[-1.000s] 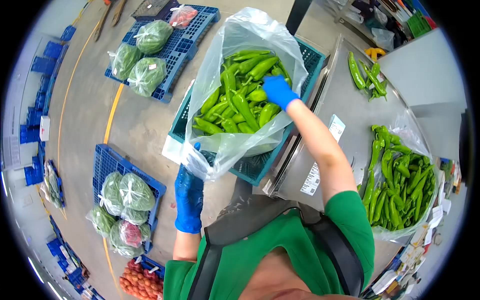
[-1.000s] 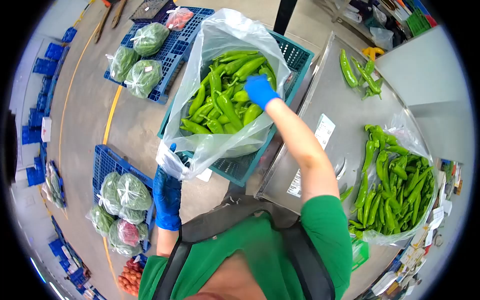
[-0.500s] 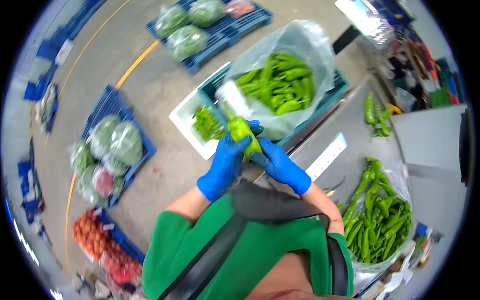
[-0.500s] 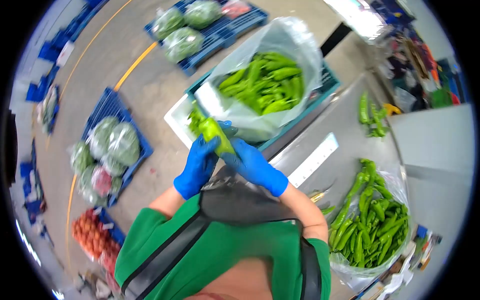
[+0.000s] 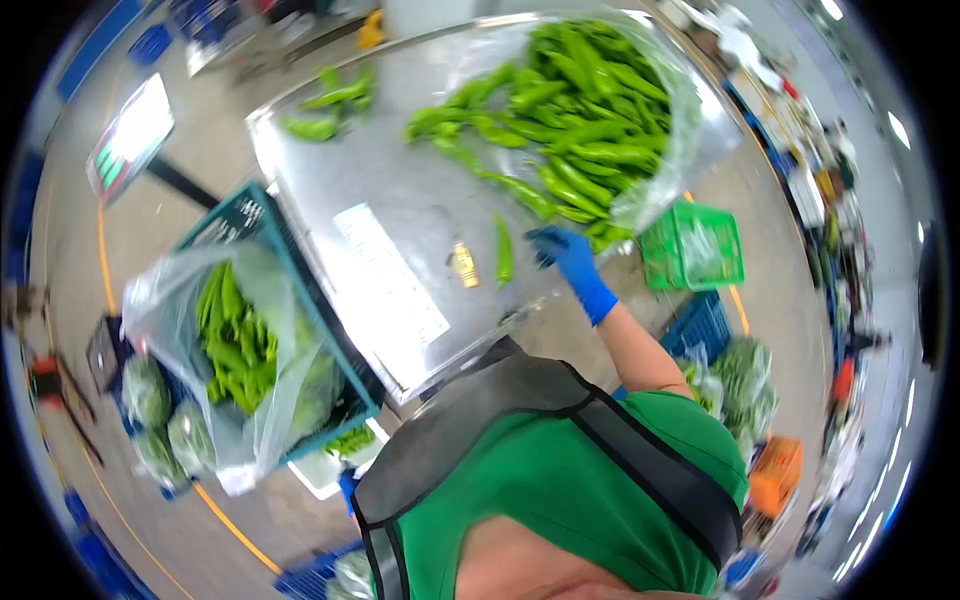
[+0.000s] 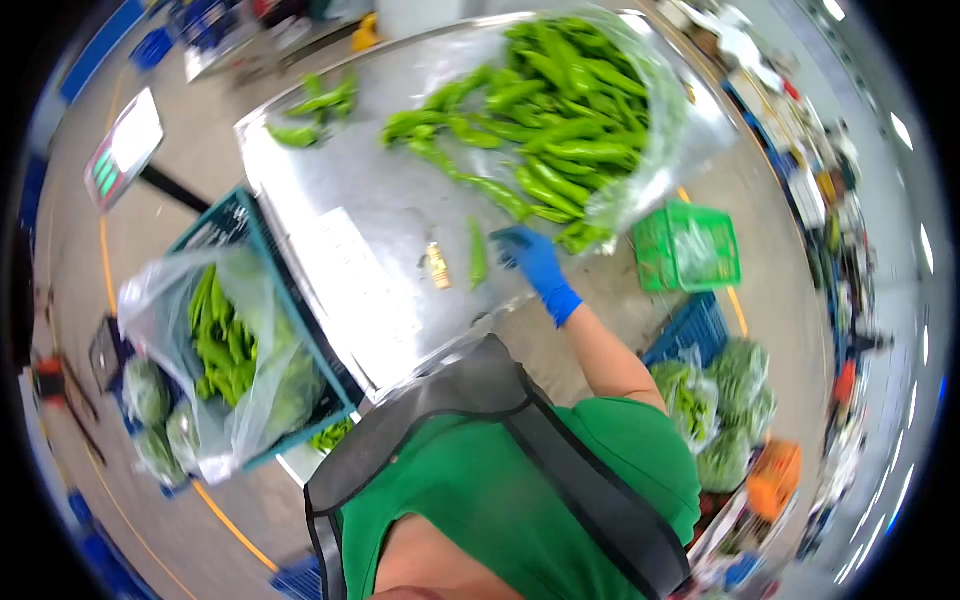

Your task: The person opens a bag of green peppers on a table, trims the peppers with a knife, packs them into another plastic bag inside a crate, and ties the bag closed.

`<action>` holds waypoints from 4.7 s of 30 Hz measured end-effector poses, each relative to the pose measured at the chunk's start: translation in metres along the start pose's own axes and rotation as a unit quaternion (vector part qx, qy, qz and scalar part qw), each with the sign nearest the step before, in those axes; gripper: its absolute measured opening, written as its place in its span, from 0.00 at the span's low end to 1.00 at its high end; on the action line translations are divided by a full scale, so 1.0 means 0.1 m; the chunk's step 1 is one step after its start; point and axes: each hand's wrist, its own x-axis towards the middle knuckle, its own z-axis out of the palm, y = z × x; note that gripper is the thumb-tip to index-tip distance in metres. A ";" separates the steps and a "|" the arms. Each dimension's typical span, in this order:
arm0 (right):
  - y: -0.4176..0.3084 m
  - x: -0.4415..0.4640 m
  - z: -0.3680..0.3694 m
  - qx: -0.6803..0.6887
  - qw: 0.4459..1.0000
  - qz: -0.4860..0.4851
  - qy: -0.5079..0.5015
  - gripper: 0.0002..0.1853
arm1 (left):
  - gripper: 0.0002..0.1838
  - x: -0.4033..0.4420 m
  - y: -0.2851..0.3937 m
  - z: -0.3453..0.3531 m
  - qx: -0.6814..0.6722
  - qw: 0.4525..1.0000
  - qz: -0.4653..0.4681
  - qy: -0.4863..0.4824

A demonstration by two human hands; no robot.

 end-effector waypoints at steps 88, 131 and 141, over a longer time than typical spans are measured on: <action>-1.30 0.67 1.96 0.258 0.820 0.151 -0.488 0.26 | 0.24 -2.32 2.16 4.46 -0.248 0.926 0.088 -0.271; 1.13 0.00 -1.44 -0.425 0.893 -0.124 -0.077 0.35 | 0.35 -1.61 -0.43 7.46 0.647 0.298 0.608 -0.352; 1.17 0.22 -1.99 -0.212 0.941 0.043 0.262 0.38 | 0.44 -1.80 -0.32 8.99 0.606 0.335 0.504 -0.516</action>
